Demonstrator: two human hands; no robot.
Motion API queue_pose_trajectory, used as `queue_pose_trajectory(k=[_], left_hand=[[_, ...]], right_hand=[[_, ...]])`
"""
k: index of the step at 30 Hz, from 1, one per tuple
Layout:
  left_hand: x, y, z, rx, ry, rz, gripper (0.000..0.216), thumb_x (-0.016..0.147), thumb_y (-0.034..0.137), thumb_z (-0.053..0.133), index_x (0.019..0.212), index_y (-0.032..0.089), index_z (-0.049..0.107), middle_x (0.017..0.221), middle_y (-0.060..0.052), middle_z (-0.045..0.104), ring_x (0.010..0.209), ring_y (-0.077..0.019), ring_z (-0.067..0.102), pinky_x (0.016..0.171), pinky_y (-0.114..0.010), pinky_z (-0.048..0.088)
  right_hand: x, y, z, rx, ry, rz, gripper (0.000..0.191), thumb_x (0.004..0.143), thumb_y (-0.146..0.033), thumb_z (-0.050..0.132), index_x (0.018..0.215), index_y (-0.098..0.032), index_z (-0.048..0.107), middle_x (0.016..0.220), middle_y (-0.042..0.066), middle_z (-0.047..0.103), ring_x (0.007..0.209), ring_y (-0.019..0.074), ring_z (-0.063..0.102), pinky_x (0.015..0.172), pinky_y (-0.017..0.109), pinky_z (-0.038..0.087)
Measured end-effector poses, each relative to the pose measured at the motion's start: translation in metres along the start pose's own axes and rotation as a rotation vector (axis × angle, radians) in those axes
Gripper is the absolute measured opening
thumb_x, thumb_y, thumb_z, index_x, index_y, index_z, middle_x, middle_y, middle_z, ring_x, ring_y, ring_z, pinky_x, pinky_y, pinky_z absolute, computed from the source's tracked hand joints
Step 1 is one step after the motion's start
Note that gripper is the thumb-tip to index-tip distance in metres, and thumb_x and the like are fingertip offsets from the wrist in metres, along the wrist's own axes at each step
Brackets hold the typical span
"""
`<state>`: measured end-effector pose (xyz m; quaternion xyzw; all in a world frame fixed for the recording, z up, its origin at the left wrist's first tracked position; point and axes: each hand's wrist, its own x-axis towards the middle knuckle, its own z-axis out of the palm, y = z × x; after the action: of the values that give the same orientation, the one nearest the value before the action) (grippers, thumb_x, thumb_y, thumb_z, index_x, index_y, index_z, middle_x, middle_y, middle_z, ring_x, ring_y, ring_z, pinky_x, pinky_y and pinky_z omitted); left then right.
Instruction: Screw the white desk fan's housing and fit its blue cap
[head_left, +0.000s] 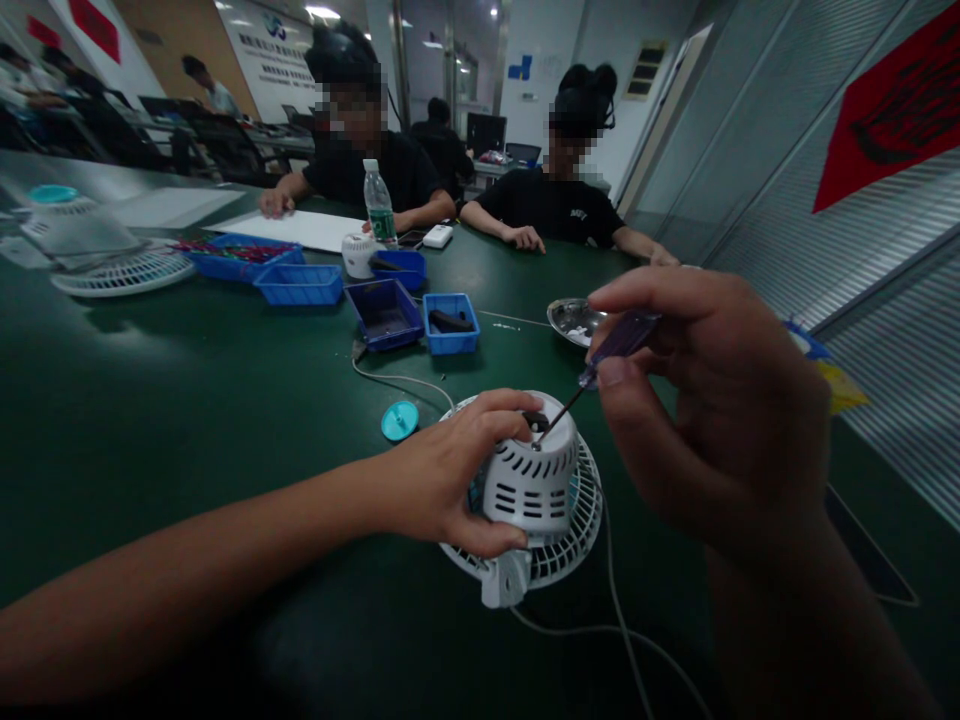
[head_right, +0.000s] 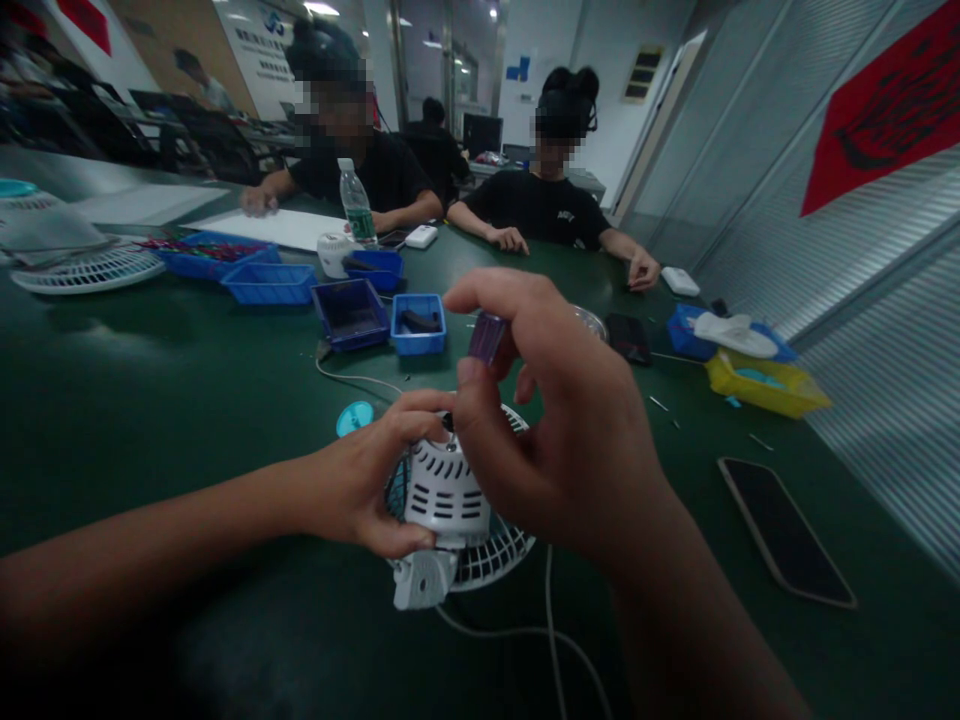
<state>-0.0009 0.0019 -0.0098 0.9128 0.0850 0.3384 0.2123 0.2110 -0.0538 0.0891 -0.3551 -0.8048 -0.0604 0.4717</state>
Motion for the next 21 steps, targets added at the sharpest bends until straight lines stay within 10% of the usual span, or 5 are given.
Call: queue_pose_trajectory(k=[7, 21], left_hand=[[0.0004, -0.0005, 0.0002, 0.001, 0.001, 0.005, 0.076, 0.08, 0.056, 0.08, 0.131, 0.025, 0.033, 0.144, -0.02, 0.044, 0.134, -0.0399, 0.051, 0.107, -0.055, 0.054], [0.0002, -0.0026, 0.0013, 0.002, 0.01, 0.034, 0.076, 0.08, 0.055, 0.079, 0.134, 0.027, 0.033, 0.145, -0.019, 0.043, 0.135, -0.0399, 0.05, 0.109, -0.056, 0.053]], right_hand=[[0.0046, 0.0024, 0.0054, 0.008, 0.061, -0.002, 0.007, 0.089, -0.015, 0.065, 0.092, -0.02, 0.061, 0.11, 0.011, 0.058, 0.07, 0.0147, 0.062, 0.045, 0.028, 0.054], [0.004, -0.0015, 0.0037, -0.111, -0.026, 0.057, 0.017, 0.092, -0.018, 0.059, 0.109, -0.022, 0.057, 0.1, 0.002, 0.068, 0.051, 0.009, 0.055, 0.043, 0.024, 0.048]])
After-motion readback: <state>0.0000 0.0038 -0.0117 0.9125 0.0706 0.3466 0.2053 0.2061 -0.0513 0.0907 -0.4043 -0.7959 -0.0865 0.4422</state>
